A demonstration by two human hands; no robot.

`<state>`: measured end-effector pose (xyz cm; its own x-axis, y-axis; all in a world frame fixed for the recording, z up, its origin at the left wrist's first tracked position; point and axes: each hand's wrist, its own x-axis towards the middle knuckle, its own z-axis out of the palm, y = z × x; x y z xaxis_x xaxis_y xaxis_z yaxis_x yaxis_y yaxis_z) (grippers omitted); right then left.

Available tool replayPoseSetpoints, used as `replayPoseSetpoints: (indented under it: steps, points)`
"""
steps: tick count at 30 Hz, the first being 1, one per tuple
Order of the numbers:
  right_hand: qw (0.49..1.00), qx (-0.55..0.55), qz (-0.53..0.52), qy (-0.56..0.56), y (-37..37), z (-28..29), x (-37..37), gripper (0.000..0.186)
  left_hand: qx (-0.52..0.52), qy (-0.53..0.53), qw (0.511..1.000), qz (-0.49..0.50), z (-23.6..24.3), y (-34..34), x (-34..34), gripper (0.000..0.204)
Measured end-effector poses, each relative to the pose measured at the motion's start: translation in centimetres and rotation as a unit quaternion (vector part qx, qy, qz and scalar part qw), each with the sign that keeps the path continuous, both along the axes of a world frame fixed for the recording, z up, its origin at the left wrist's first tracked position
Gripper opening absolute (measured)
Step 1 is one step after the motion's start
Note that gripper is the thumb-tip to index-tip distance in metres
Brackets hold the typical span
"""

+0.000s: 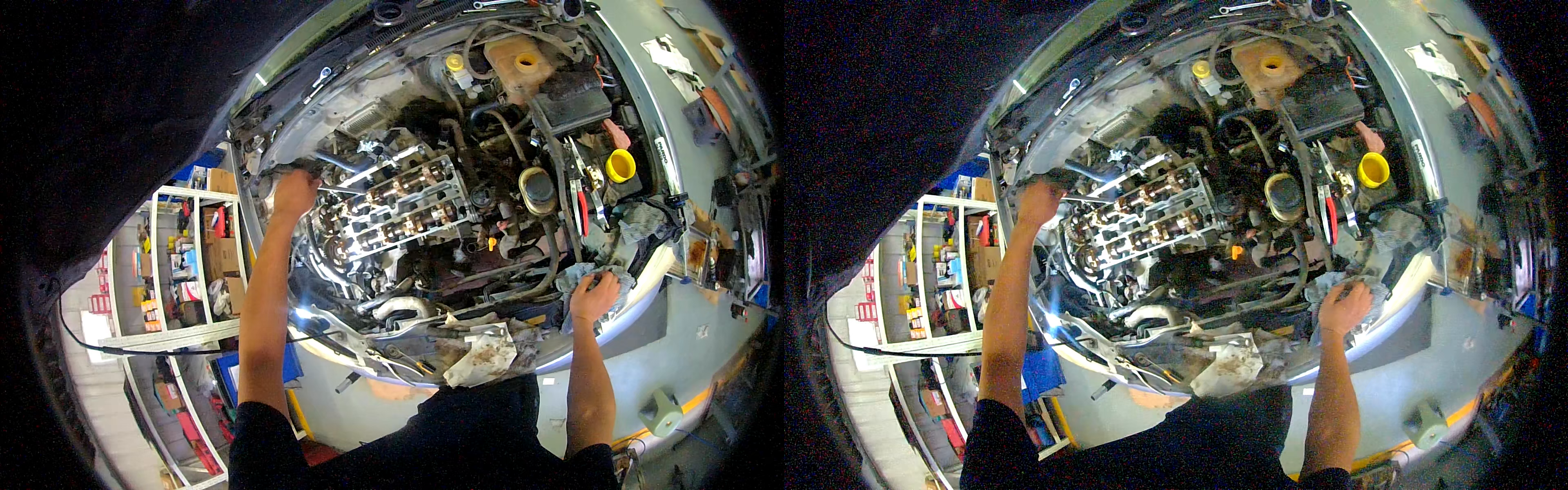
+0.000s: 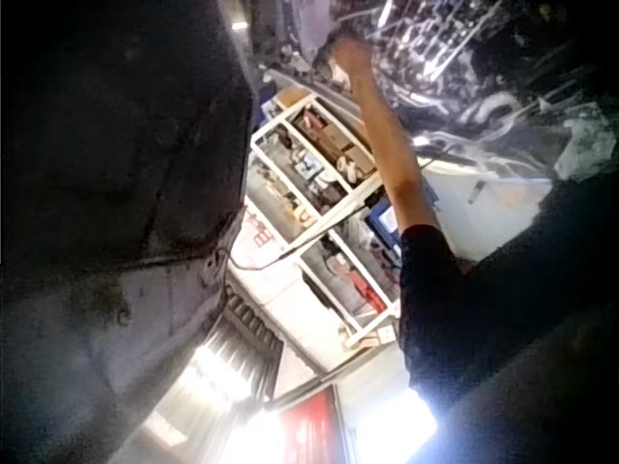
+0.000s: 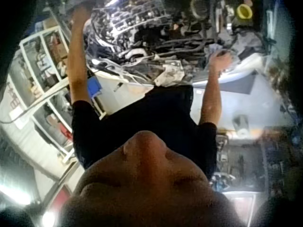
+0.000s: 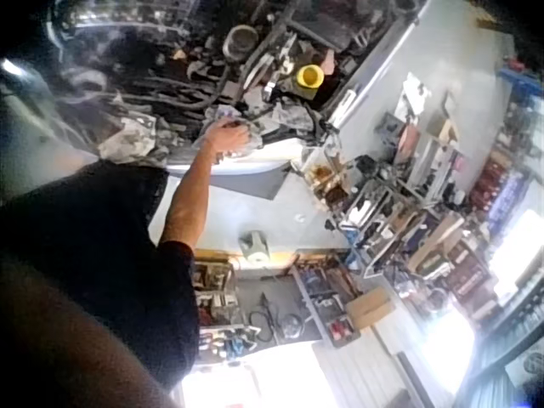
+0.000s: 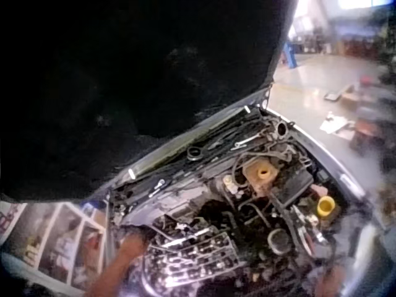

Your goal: The person applies sealant to a metal engine component using a caulking gun and installs it into the engine block. They then use a torque wrench to tighten bolts on the engine assembly.

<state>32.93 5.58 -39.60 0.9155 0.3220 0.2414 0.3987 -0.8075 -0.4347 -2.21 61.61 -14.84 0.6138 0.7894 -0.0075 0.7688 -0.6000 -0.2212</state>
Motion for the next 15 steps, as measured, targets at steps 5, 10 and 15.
replayPoseSetpoints:
  steps: [5, 10, 15]
  points:
    - [0.999, 0.033, 0.003, -0.019, -0.4, 0.3, 0.4, 0.016, 0.016, 0.016, 0.999, -0.033, -1.9, 3.5, -0.9, 0.044]
    - [0.998, 0.001, 0.007, 0.065, -0.6, 0.9, -0.1, 0.017, -0.025, 0.093, 0.947, -0.308, -4.2, 10.4, -6.0, 0.049]
    - [0.999, 0.047, 0.000, 0.015, -1.1, -0.8, 1.5, 0.020, -0.013, 0.072, 0.964, -0.257, -10.4, 9.9, -1.8, 0.045]
